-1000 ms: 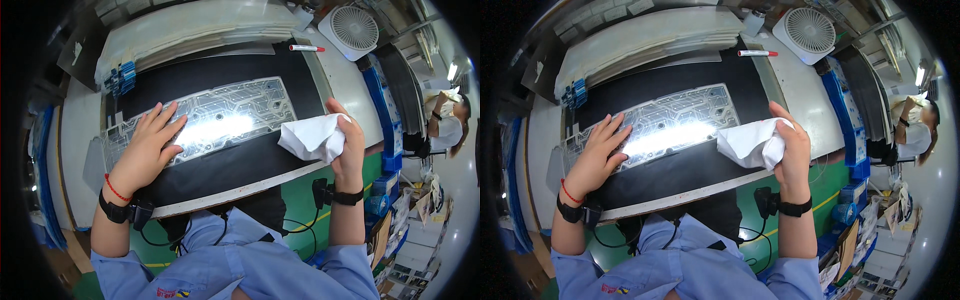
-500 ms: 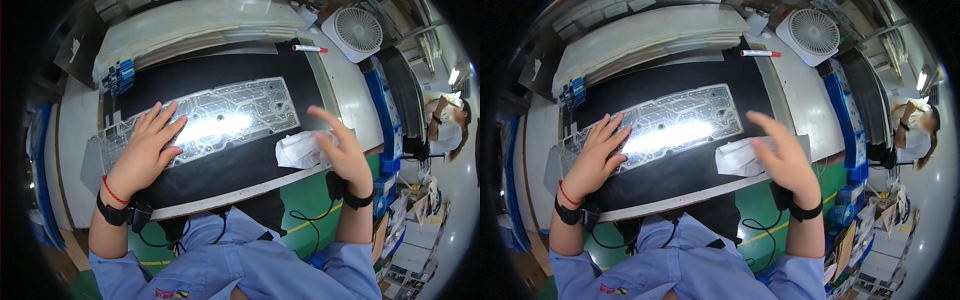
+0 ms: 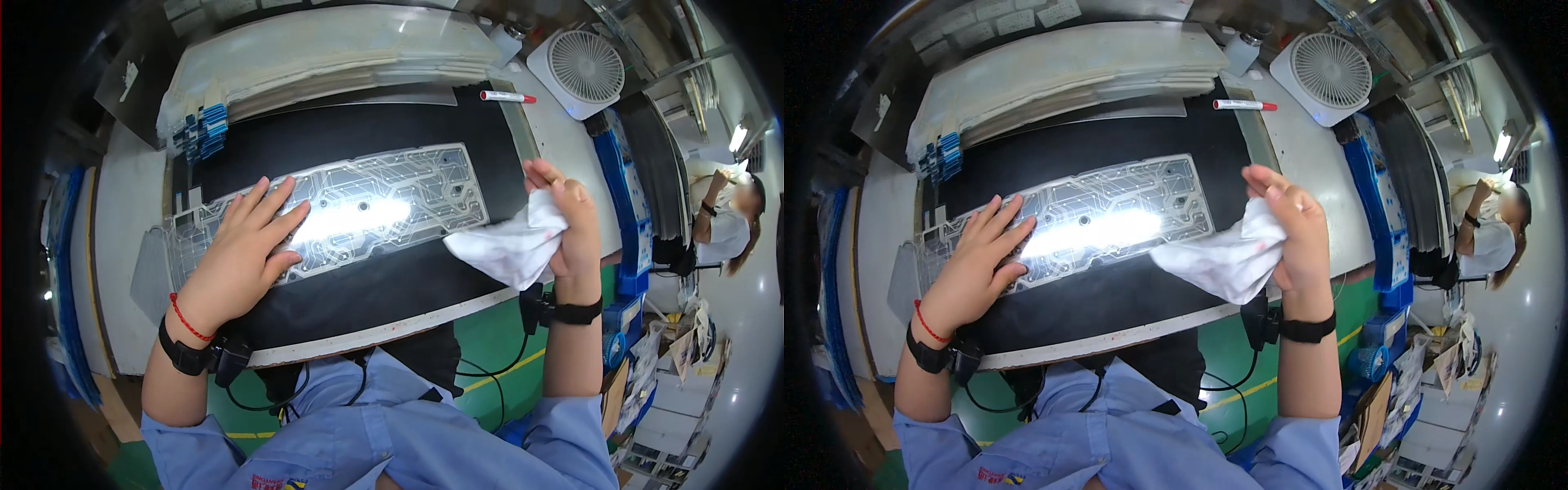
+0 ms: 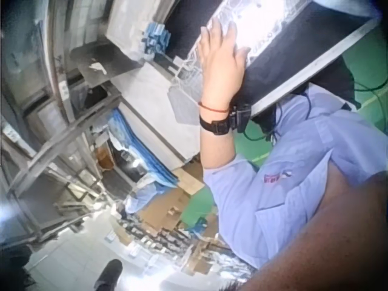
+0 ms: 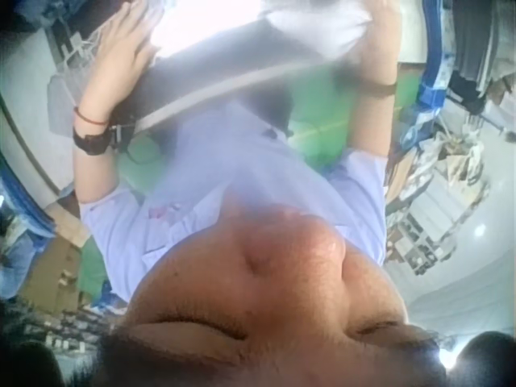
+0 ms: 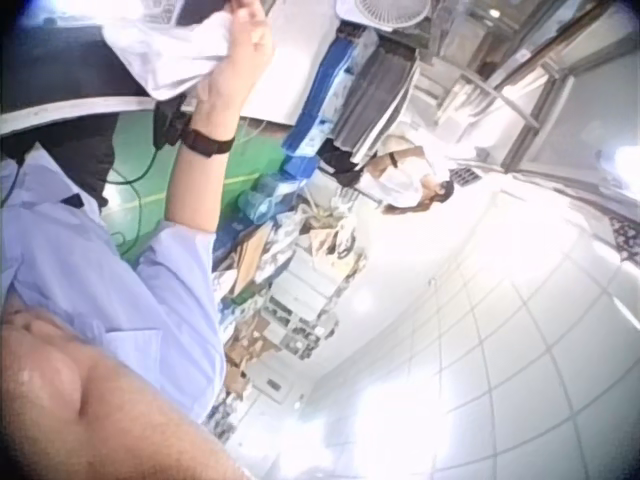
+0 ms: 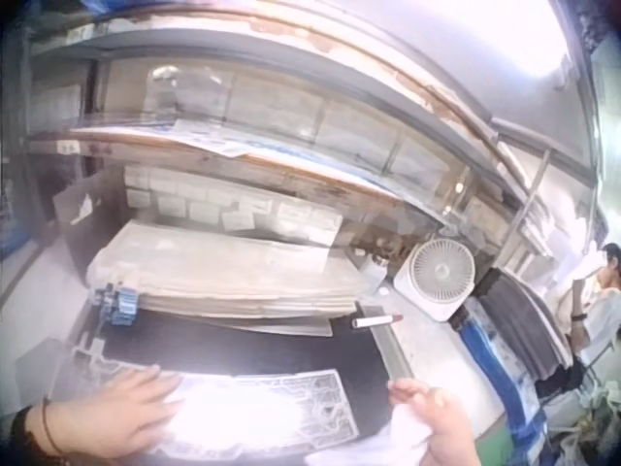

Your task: Cleaning a flexible printed circuit board with a cloth and marking it with a red marker.

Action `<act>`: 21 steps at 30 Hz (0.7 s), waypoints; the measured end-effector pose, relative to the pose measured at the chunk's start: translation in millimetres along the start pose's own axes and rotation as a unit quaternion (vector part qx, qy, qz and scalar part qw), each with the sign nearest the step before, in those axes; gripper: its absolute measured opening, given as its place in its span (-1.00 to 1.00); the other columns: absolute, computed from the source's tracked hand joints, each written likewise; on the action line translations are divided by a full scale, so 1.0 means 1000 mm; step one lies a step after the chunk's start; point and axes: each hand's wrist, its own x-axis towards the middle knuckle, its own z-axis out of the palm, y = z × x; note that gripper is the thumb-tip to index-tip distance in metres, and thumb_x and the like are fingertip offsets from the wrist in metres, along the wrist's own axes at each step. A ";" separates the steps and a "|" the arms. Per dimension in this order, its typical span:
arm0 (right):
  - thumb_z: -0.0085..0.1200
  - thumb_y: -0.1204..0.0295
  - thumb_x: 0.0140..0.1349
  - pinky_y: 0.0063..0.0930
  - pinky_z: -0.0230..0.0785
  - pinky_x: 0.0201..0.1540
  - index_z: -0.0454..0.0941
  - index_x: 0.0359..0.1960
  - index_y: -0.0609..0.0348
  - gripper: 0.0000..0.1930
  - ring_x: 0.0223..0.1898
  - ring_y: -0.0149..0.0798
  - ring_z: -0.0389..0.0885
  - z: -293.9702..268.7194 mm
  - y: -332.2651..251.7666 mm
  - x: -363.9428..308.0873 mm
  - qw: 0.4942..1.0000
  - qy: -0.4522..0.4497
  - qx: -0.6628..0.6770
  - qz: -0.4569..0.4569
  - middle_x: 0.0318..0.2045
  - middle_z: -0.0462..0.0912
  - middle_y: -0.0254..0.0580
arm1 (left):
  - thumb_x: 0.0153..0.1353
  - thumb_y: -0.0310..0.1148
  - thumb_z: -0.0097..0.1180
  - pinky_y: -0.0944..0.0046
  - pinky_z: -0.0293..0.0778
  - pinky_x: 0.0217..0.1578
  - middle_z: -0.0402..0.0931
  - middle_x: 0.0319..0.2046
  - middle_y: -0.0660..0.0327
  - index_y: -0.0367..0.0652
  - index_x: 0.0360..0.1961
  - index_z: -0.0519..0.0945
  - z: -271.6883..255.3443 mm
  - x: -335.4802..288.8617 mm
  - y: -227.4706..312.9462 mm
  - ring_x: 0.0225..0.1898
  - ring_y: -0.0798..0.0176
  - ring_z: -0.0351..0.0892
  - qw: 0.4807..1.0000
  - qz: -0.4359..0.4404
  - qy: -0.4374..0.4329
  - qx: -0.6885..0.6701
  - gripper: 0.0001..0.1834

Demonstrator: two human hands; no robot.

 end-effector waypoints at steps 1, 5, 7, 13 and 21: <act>0.10 0.33 0.48 -0.37 0.50 -0.14 0.40 -0.47 0.05 -0.70 -0.45 -0.42 0.40 0.007 -0.006 0.007 0.998 0.000 0.058 0.018 -0.43 0.49 -0.35 | 0.30 -0.29 0.25 -0.17 -0.05 0.50 0.11 0.53 0.02 -0.04 0.42 0.42 0.000 0.000 0.000 0.55 -0.24 0.00 1.000 0.001 -0.001 -0.002 -0.35; 0.09 0.14 0.50 -0.39 0.52 -0.26 0.32 -0.40 -0.05 -0.66 -0.65 -0.44 0.22 -0.011 -0.020 0.068 0.981 -0.049 0.179 0.059 -0.62 0.22 -0.51 | 0.28 -0.30 0.26 -0.19 -0.03 0.49 0.11 0.53 0.01 -0.03 0.42 0.42 -0.003 -0.001 0.001 0.54 -0.25 0.01 1.000 0.000 0.001 -0.003 -0.34; 0.10 0.15 0.49 -0.41 0.50 -0.28 0.39 -0.38 -0.01 -0.68 -0.62 -0.45 0.28 -0.006 -0.030 0.107 0.999 0.001 0.050 0.007 -0.60 0.30 -0.49 | 0.27 -0.30 0.27 -0.20 -0.02 0.49 0.12 0.53 0.01 -0.03 0.41 0.43 -0.003 -0.002 0.001 0.54 -0.26 0.02 1.000 0.001 0.002 -0.004 -0.34; 0.16 0.37 0.35 -0.12 0.50 -0.16 0.70 -0.14 0.25 -0.80 -0.33 0.13 0.67 -0.021 -0.016 0.234 0.689 0.112 -0.603 -0.386 -0.33 0.68 0.06 | 0.25 -0.29 0.29 -0.23 0.00 0.48 0.12 0.52 0.00 -0.02 0.40 0.43 -0.002 0.002 0.000 0.52 -0.28 0.04 1.000 0.012 0.004 -0.003 -0.33; 0.07 0.60 0.11 -0.02 0.46 0.10 0.74 -0.05 0.21 -0.65 -0.03 0.22 0.62 -0.020 0.003 0.311 0.572 0.029 -0.728 -0.378 -0.16 0.68 0.20 | 0.25 -0.30 0.28 -0.24 -0.01 0.48 0.12 0.52 0.00 0.00 0.40 0.44 -0.003 0.000 -0.002 0.53 -0.26 0.03 1.000 0.007 -0.004 -0.012 -0.34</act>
